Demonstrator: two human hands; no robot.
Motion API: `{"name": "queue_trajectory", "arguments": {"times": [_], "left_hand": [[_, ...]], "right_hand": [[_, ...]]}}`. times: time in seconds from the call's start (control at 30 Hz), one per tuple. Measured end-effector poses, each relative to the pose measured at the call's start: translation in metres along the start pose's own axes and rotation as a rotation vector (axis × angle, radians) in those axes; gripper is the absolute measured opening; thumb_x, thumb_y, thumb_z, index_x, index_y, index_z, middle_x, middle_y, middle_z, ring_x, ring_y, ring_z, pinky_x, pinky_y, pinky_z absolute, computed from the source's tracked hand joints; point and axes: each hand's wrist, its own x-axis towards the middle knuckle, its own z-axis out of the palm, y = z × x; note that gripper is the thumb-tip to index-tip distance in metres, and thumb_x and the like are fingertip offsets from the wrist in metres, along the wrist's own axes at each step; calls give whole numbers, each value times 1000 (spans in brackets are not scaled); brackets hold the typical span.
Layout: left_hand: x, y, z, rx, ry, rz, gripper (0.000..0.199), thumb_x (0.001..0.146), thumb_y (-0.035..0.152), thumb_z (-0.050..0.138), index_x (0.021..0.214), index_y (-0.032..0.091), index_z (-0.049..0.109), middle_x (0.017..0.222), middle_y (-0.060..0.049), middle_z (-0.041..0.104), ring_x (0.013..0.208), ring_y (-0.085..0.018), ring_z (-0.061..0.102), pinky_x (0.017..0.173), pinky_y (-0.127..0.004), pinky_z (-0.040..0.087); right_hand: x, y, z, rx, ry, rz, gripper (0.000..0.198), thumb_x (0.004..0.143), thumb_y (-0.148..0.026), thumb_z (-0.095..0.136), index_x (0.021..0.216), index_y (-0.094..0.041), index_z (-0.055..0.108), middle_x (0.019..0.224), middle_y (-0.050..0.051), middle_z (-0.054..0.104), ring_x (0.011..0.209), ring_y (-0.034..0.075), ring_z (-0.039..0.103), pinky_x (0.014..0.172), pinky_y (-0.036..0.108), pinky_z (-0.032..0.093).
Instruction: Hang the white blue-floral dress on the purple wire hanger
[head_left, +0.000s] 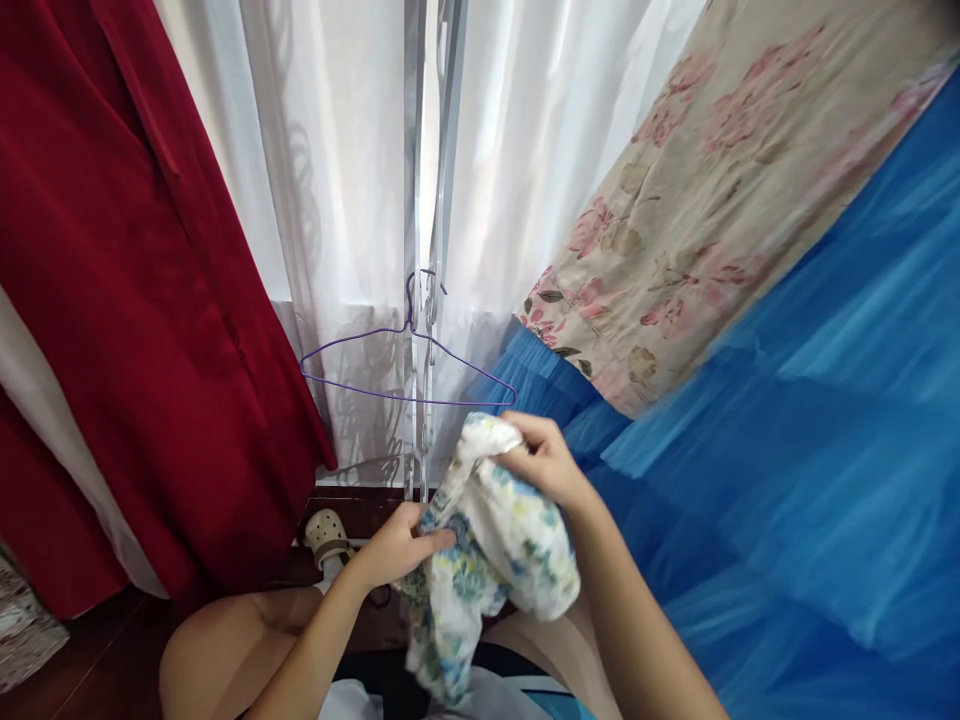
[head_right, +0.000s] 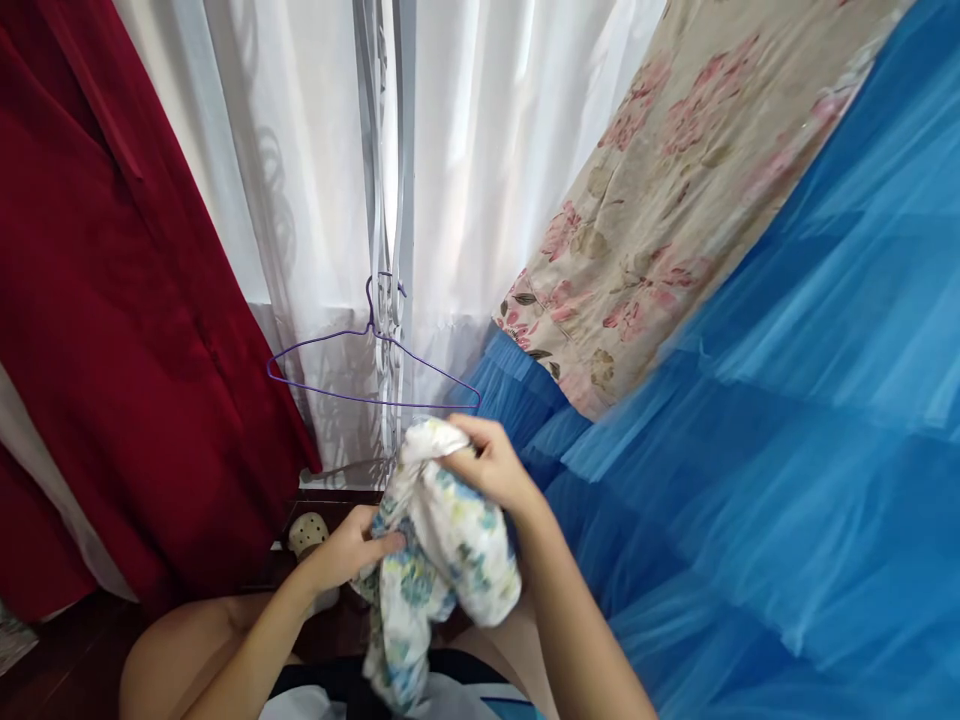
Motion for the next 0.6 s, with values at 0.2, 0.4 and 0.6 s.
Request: {"name": "queue_trajectory", "arguments": {"times": [0.2,0.4,0.6], "left_hand": [[-18,42,12,193,261,184,33,89,49,60,90,16,62,79,-2,60,75,-16,55,67,-23,43],[-35,71,15,512,330,250,36,94,40,55,69,17,42,64,3,34,61,-10,35,57,-22,30],[-54,71,-49,597,371,220,31,91,37,55,70,17,46,65,3,37,61,-10,38,56,-22,30]], "right_hand": [[91,34,-80,75,329,76,30,58,-38,82,73,-20,63,67,-4,62,68,16,54,63,26,43],[163,53,-40,204,-94,305,31,64,-39,82,79,-16,68,68,0,69,62,16,62,60,26,51],[176,56,-17,296,-289,440,29,73,-41,80,73,-15,66,64,5,71,54,16,65,55,26,55]]}}
